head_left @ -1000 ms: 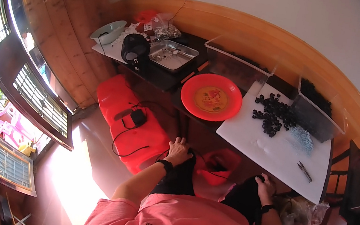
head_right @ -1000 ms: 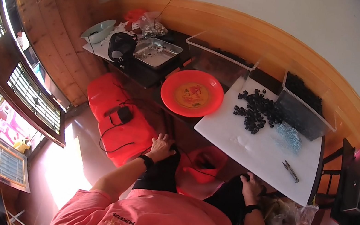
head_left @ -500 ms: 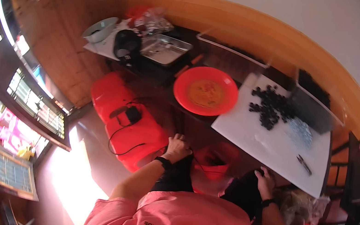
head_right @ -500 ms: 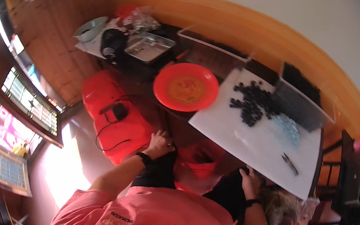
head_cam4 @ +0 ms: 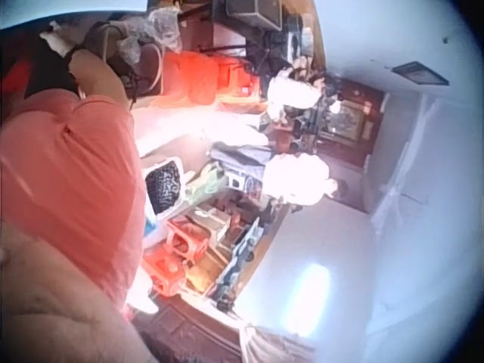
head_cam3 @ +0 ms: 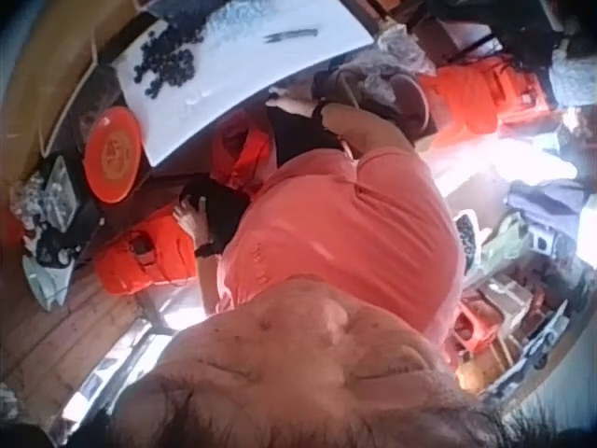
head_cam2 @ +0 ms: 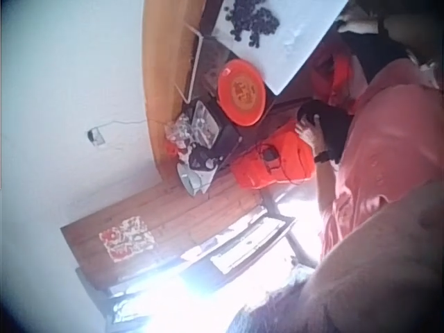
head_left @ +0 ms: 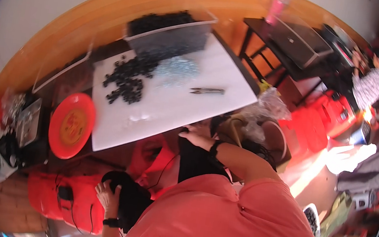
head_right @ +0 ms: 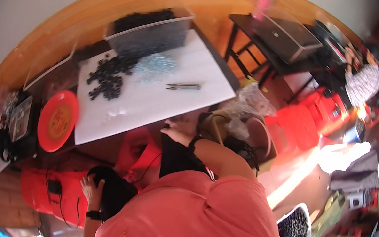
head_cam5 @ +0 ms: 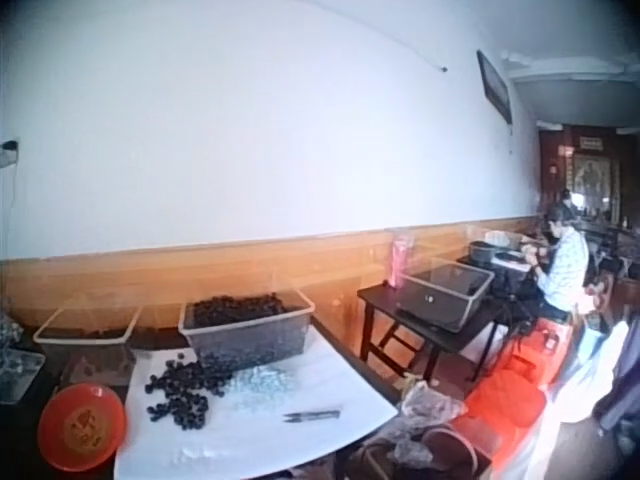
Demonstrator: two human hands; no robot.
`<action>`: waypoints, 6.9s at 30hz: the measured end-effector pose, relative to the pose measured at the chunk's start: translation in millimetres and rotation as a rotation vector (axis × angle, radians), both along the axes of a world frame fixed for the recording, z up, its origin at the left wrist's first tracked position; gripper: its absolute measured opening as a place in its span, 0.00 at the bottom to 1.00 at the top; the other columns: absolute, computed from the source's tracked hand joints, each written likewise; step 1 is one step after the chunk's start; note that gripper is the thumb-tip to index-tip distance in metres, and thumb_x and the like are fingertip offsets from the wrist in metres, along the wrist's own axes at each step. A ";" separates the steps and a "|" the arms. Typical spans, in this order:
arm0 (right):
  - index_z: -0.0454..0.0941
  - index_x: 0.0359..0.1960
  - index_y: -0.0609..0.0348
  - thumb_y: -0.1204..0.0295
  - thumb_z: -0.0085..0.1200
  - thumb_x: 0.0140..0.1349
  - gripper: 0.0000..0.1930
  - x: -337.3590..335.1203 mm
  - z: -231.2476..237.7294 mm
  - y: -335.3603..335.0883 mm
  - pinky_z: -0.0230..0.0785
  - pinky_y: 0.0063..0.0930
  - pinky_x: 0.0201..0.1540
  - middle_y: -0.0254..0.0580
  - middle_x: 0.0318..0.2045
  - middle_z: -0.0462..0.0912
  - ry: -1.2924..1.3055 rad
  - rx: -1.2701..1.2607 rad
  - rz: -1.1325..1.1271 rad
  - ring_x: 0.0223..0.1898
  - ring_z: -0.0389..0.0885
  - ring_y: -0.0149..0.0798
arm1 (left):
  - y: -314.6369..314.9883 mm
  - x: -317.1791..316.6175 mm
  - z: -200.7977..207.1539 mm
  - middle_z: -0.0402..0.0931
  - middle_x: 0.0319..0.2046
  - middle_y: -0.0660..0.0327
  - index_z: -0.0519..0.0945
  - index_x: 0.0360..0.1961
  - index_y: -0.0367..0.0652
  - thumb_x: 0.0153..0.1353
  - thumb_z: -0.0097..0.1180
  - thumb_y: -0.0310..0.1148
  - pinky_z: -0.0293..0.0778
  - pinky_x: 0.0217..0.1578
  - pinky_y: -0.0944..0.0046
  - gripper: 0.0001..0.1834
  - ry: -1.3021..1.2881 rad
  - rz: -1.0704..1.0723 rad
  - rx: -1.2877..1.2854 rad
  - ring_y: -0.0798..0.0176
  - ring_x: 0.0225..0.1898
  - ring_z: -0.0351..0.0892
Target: The recorder is sorting black beads into small plastic bags and then placing them into a larger storage bag.
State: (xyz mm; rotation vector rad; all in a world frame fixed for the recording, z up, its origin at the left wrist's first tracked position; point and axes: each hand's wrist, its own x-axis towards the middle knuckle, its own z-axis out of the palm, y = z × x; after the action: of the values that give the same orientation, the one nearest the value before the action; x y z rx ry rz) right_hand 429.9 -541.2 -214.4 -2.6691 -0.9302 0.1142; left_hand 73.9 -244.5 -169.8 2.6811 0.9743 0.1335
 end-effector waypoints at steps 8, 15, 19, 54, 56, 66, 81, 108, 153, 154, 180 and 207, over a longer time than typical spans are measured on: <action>0.75 0.61 0.45 0.43 0.52 0.60 0.31 -4.1 19.6 19.1 0.54 0.55 0.66 0.53 0.60 0.76 0.249 0.012 -0.058 0.66 0.66 0.57 | 8.5 21.5 -0.2 0.56 0.69 0.52 0.65 0.68 0.61 0.56 0.59 0.55 0.61 0.58 0.29 0.39 0.131 0.069 -0.145 0.34 0.66 0.57; 0.77 0.58 0.46 0.44 0.55 0.58 0.31 -4.1 7.3 24.7 0.54 0.62 0.63 0.49 0.63 0.72 0.225 0.076 -0.028 0.69 0.59 0.58 | 16.4 45.5 -8.7 0.57 0.69 0.51 0.66 0.68 0.61 0.53 0.61 0.58 0.61 0.58 0.28 0.41 0.195 0.059 -0.131 0.34 0.66 0.57; 0.80 0.53 0.49 0.45 0.57 0.55 0.29 -1.3 -5.5 21.3 0.56 0.61 0.62 0.52 0.56 0.76 0.114 0.191 -0.011 0.64 0.66 0.57 | 11.6 63.7 -3.1 0.59 0.68 0.52 0.67 0.68 0.62 0.53 0.62 0.57 0.61 0.58 0.27 0.40 0.216 0.058 -0.131 0.35 0.66 0.57; 0.55 0.74 0.37 0.46 0.54 0.62 0.40 -52.5 67.5 10.2 0.63 0.68 0.56 0.62 0.74 0.46 0.403 -0.213 -0.078 0.69 0.53 0.73 | 15.5 137.6 -23.1 0.52 0.74 0.49 0.71 0.66 0.66 0.47 0.66 0.58 0.52 0.66 0.29 0.42 0.248 0.052 -0.170 0.32 0.73 0.46; 0.52 0.75 0.36 0.45 0.53 0.63 0.41 -56.7 72.1 8.8 0.67 0.67 0.52 0.65 0.74 0.43 0.451 -0.277 -0.091 0.65 0.59 0.75 | 14.4 132.9 -24.6 0.53 0.74 0.50 0.72 0.64 0.67 0.48 0.66 0.58 0.52 0.66 0.29 0.40 0.230 0.063 -0.177 0.32 0.73 0.47; 0.48 0.76 0.37 0.40 0.51 0.62 0.44 -59.3 69.9 20.2 0.73 0.62 0.40 0.68 0.73 0.45 0.306 -0.413 -0.095 0.59 0.68 0.75 | 35.1 101.9 -29.5 0.58 0.71 0.54 0.70 0.65 0.66 0.51 0.66 0.56 0.59 0.63 0.32 0.39 0.201 0.093 -0.201 0.37 0.70 0.55; 0.50 0.76 0.41 0.36 0.50 0.59 0.47 -55.6 60.9 18.4 0.73 0.60 0.29 0.72 0.67 0.57 0.190 -0.444 -0.092 0.49 0.77 0.72 | 30.4 97.3 -24.4 0.64 0.66 0.51 0.74 0.62 0.53 0.49 0.66 0.57 0.63 0.60 0.34 0.40 0.120 0.089 -0.213 0.36 0.66 0.59; 0.54 0.75 0.49 0.37 0.50 0.59 0.47 -51.5 51.9 14.8 0.72 0.58 0.23 0.79 0.66 0.57 0.093 -0.427 -0.059 0.44 0.78 0.75 | 29.7 94.7 -28.4 0.65 0.64 0.58 0.74 0.61 0.64 0.51 0.66 0.55 0.64 0.56 0.30 0.35 0.079 0.060 -0.168 0.38 0.63 0.62; 0.84 0.38 0.55 0.63 0.58 0.54 0.13 34.0 73.7 -224.5 0.76 0.46 0.45 0.49 0.38 0.86 0.057 -0.287 -0.549 0.43 0.84 0.54 | 45.8 102.9 -57.2 0.70 0.59 0.45 0.76 0.60 0.50 0.53 0.66 0.53 0.65 0.59 0.43 0.35 0.107 -0.049 -0.110 0.36 0.60 0.66; 0.84 0.38 0.55 0.62 0.61 0.52 0.14 41.9 53.4 -235.5 0.76 0.47 0.43 0.49 0.37 0.86 0.094 -0.253 -0.559 0.41 0.84 0.53 | 46.2 105.5 -58.2 0.68 0.61 0.48 0.75 0.61 0.52 0.53 0.66 0.54 0.65 0.59 0.41 0.36 0.133 -0.030 -0.137 0.34 0.61 0.64; 0.78 0.43 0.65 0.81 0.54 0.61 0.09 -1.2 123.2 -259.0 0.79 0.28 0.41 0.40 0.38 0.83 1.008 1.412 -0.584 0.36 0.84 0.34 | 12.3 124.6 -9.4 0.78 0.53 0.54 0.76 0.60 0.52 0.52 0.69 0.45 0.67 0.59 0.46 0.33 0.171 -0.368 0.080 0.45 0.61 0.69; 0.75 0.56 0.50 0.67 0.64 0.50 0.28 70.6 118.8 -296.6 0.74 0.41 0.47 0.47 0.44 0.81 -0.165 0.307 -0.489 0.45 0.80 0.53 | -222.2 258.8 104.8 0.79 0.27 0.59 0.80 0.28 0.37 0.48 0.52 0.18 0.75 0.32 0.65 0.07 -0.116 -0.818 -0.969 0.57 0.28 0.80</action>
State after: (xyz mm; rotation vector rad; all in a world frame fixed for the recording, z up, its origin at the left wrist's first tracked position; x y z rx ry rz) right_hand 500.5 -837.8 -95.6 -2.5514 -0.2809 -0.3341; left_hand 332.7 -466.7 -65.0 1.8985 -0.1647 -0.2809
